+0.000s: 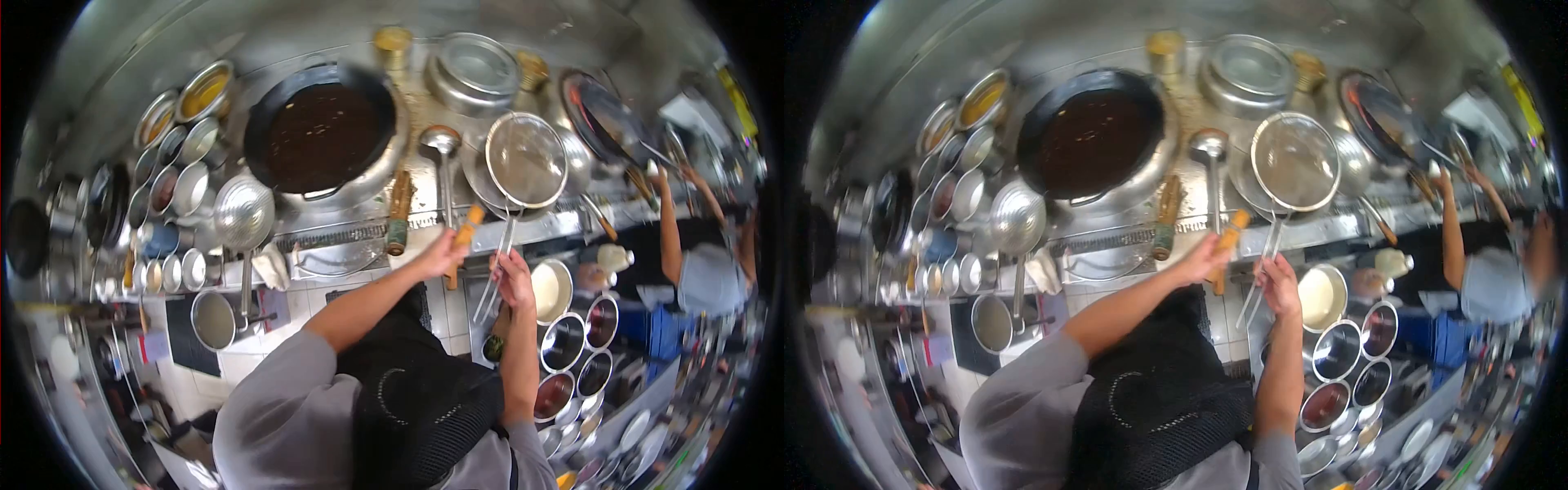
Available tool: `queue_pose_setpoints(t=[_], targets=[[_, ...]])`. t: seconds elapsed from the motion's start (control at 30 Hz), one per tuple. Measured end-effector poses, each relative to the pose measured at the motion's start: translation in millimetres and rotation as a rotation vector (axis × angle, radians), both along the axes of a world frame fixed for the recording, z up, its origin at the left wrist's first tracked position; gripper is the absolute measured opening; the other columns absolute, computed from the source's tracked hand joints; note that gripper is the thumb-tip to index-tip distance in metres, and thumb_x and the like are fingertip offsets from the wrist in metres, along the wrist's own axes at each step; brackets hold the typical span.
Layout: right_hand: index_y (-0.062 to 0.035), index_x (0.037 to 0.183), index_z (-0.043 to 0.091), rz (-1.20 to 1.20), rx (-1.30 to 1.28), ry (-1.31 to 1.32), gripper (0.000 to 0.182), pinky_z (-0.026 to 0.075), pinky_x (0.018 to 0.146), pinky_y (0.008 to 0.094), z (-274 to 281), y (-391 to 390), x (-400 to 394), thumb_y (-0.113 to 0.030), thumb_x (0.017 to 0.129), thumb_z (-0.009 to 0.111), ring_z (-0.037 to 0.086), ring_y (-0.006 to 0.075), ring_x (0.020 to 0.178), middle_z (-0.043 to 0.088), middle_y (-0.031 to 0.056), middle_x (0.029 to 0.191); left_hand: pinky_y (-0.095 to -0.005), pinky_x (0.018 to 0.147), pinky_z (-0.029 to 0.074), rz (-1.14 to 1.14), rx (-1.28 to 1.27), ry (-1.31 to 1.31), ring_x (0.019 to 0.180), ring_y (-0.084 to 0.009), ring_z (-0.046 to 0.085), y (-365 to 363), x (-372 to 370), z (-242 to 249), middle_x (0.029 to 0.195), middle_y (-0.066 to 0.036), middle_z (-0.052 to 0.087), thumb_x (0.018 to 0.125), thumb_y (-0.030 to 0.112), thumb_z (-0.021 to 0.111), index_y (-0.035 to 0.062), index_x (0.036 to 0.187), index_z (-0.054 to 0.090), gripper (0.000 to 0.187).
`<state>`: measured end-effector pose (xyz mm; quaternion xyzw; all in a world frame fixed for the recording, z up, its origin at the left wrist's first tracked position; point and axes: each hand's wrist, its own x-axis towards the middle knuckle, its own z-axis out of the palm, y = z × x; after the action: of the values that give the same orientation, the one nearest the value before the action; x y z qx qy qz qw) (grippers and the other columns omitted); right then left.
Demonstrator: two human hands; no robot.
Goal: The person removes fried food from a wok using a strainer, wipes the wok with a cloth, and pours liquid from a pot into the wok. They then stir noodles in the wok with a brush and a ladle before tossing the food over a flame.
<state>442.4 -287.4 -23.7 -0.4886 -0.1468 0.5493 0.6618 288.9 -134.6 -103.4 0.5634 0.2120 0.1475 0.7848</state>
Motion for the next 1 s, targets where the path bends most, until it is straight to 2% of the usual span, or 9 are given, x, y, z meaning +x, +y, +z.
queue_pose_setpoints(t=[0.2, 0.33, 0.4, 0.43, 0.53, 0.6, 0.73, 0.9, 1.0], targets=[[-0.0063, 0.098, 0.059, 0.008, -0.229, -0.097, 0.014, 0.041, 0.053, 0.0232, -31.8, -16.1, 39.6, -0.02, 0.097, 0.056, 0.047, 0.0076, 0.06, 0.054, -0.0011, 0.075, -0.0374, 0.081, 0.05, -0.173, 0.222, 0.349, 0.092, -0.0235, 0.063, -13.8, 24.2, 43.4, 0.101, -0.016, 0.062, 0.098, 0.046, 0.053, -0.0001, 0.127, 0.046, 0.055], [-0.0011, 0.108, 0.06, 0.114, -0.593, -0.504, 0.023, 0.052, 0.067, 0.0301, 10.1, -8.3, 40.4, -0.021, 0.097, 0.057, 0.057, 0.0176, 0.069, 0.058, 0.0063, 0.083, -0.043, 0.094, 0.044, 0.159, 0.664, 0.17, 0.104, -0.0365, 0.058, 8.5, -70.4, 70.0, 0.112, -0.02, 0.061, 0.098, 0.028, 0.05, -0.0008, 0.118, 0.056, 0.036], [0.0044, 0.117, 0.057, -0.22, -0.333, -1.906, 0.033, 0.051, 0.082, 0.0401, 41.0, 13.0, 12.4, -0.016, 0.092, 0.062, 0.061, 0.0339, 0.086, 0.061, 0.0181, 0.096, -0.0432, 0.093, 0.044, 0.652, 0.928, 0.486, 0.101, -0.0349, 0.057, 18.5, -162.0, 74.1, 0.111, -0.021, 0.059, 0.095, 0.013, 0.048, -0.0004, 0.114, 0.058, 0.025], [0.0079, 0.123, 0.053, -0.219, -0.242, -1.782, 0.04, 0.045, 0.091, 0.0471, 68.9, 30.4, -11.0, -0.009, 0.088, 0.063, 0.055, 0.0448, 0.101, 0.058, 0.0267, 0.106, -0.0407, 0.094, 0.042, 0.95, 0.552, 0.438, 0.104, -0.0335, 0.053, 25.8, -215.9, 57.0, 0.113, -0.02, 0.057, 0.087, 0.002, 0.048, -0.001, 0.115, 0.056, 0.03], [0.0075, 0.126, 0.051, 0.024, -0.211, -1.457, 0.045, 0.045, 0.087, 0.0467, 58.5, 64.1, -70.1, -0.003, 0.084, 0.06, 0.056, 0.0404, 0.102, 0.057, 0.0258, 0.105, -0.0418, 0.088, 0.047, 1.375, 0.795, 1.134, 0.095, -0.0343, 0.061, 51.9, -362.0, -3.0, 0.1, -0.021, 0.062, 0.09, 0.015, 0.057, -0.0088, 0.121, 0.053, 0.039], [0.0044, 0.133, 0.044, 0.112, -0.305, -1.465, 0.056, 0.046, 0.089, 0.0467, 9.9, 80.5, -89.7, -0.007, 0.082, 0.063, 0.057, 0.0403, 0.102, 0.057, 0.0258, 0.104, -0.0379, 0.088, 0.047, 1.237, 0.296, 1.071, 0.096, -0.0292, 0.062, 62.8, -399.2, -20.9, 0.101, -0.021, 0.065, 0.088, 0.018, 0.062, -0.0104, 0.12, 0.054, 0.043], [0.0006, 0.143, 0.028, 0.125, -0.74, -1.727, 0.07, 0.05, 0.085, 0.0508, -81.2, 89.3, -96.8, -0.009, 0.082, 0.06, 0.061, 0.0466, 0.096, 0.056, 0.0335, 0.115, -0.0346, 0.083, 0.049, 1.007, 0.096, 0.743, 0.095, -0.0215, 0.063, 78.1, -401.0, -19.3, 0.104, -0.017, 0.067, 0.082, 0.022, 0.072, -0.0077, 0.124, 0.052, 0.055], [-0.0002, 0.145, 0.024, 0.223, -0.692, -1.439, 0.068, 0.049, 0.079, 0.0568, -77.6, 89.5, -85.6, -0.02, 0.089, 0.058, 0.061, 0.0522, 0.09, 0.06, 0.0369, 0.098, -0.0368, 0.086, 0.05, 0.758, 0.47, 0.945, 0.097, -0.0243, 0.062, 97.3, -400.1, -39.9, 0.108, -0.018, 0.063, 0.079, 0.017, 0.072, -0.0042, 0.115, 0.049, 0.048], [-0.0068, 0.143, 0.031, 0.131, -0.715, -1.41, 0.056, 0.048, 0.073, 0.0586, -49.3, 94.4, -99.0, -0.025, 0.095, 0.053, 0.061, 0.0512, 0.084, 0.063, 0.033, 0.095, -0.0371, 0.088, 0.049, 0.682, 0.239, 0.746, 0.104, -0.0263, 0.061, 108.8, -375.1, 7.3, 0.113, -0.02, 0.061, 0.078, 0.014, 0.069, -0.004, 0.116, 0.048, 0.048]])
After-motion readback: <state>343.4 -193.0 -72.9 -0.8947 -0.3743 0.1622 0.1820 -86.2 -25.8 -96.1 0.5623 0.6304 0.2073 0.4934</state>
